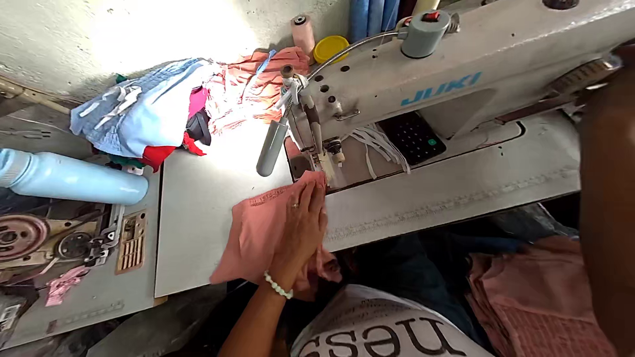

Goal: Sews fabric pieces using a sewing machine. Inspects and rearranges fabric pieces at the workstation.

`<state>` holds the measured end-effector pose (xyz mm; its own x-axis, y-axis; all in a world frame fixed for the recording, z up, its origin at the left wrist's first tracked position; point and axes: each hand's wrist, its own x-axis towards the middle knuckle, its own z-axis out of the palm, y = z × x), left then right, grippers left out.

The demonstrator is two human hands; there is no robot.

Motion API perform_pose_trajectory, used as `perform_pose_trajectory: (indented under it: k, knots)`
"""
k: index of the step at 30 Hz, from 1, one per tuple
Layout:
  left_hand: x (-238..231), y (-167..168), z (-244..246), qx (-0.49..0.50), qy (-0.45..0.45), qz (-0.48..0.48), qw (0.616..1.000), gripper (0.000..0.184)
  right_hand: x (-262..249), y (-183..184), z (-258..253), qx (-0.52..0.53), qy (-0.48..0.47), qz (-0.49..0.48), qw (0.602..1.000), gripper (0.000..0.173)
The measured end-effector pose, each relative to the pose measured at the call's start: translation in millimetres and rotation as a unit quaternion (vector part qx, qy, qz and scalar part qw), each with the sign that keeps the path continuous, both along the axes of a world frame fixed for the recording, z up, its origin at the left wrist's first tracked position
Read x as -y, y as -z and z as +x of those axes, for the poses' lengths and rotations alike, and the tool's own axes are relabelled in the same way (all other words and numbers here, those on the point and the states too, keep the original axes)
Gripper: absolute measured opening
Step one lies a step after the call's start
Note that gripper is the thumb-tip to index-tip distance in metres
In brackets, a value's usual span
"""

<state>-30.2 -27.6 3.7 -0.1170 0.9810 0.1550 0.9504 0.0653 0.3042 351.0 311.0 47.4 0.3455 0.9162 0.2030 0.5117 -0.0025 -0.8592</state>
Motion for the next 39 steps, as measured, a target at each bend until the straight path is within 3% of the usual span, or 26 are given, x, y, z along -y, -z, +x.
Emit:
perform_pose_trajectory:
  k: [3, 5, 7, 10, 13, 16, 21, 26, 29, 34, 37, 39]
  knots:
    - [-3.2, -3.3, -54.2, 0.007, 0.139, 0.003, 0.990, 0.041, 31.6, 28.7, -0.5, 0.027, -0.019, 0.121, 0.992, 0.053]
    - [-17.3, -7.6, -82.4, 0.029, 0.214, -0.010, 0.976, 0.039, 89.2, 29.7, -35.2, 0.070, -0.065, 0.191, 0.977, 0.044]
    - [-32.7, -17.2, -91.8, 0.041, 0.254, -0.024, 0.966, 0.034, 147.1, 18.8, -96.8, 0.098, -0.186, 0.235, 0.949, 0.033]
    - [-38.0, -23.1, -75.6, 0.023, 0.209, -0.024, 0.977, 0.031, 192.0, 25.6, -183.4, 0.133, -0.451, 0.257, 0.844, 0.021]
    - [-29.1, -16.2, -46.5, 0.048, 0.102, 0.013, 0.994, 0.024, 195.0, 45.8, -231.2, 0.180, -0.575, 0.257, 0.755, 0.026]
    - [-22.2, 1.8, -37.9, 0.094, 0.049, 0.076, 0.991, 0.026, 200.1, 59.1, -241.8, 0.236, -0.577, 0.255, 0.739, 0.026]
    - [2.3, 6.5, -45.6, 0.049, 0.082, 0.053, 0.994, 0.039, 241.3, 63.8, -232.3, 0.270, -0.534, 0.244, 0.763, 0.025]
    - [-4.5, 4.9, -68.5, 0.055, 0.110, 0.049, 0.991, 0.034, 215.6, 50.1, -236.3, 0.180, -0.557, 0.210, 0.783, 0.020]
    - [-8.4, 5.7, -74.7, 0.065, 0.123, 0.045, 0.989, 0.035, 190.9, 49.2, -255.4, 0.195, -0.569, 0.285, 0.746, 0.024]
    - [8.1, 3.7, -73.2, 0.062, 0.101, 0.049, 0.992, 0.039, 186.7, 54.0, -279.8, 0.217, -0.622, 0.351, 0.666, 0.010]
    - [33.8, 1.7, -73.6, 0.072, 0.101, 0.042, 0.991, 0.041, 217.4, 57.1, -273.2, 0.208, -0.622, 0.367, 0.660, 0.017]
    - [42.7, 1.2, -73.5, 0.070, 0.111, 0.043, 0.990, 0.041, 234.3, 58.2, -264.6, 0.208, -0.605, 0.360, 0.679, 0.016]
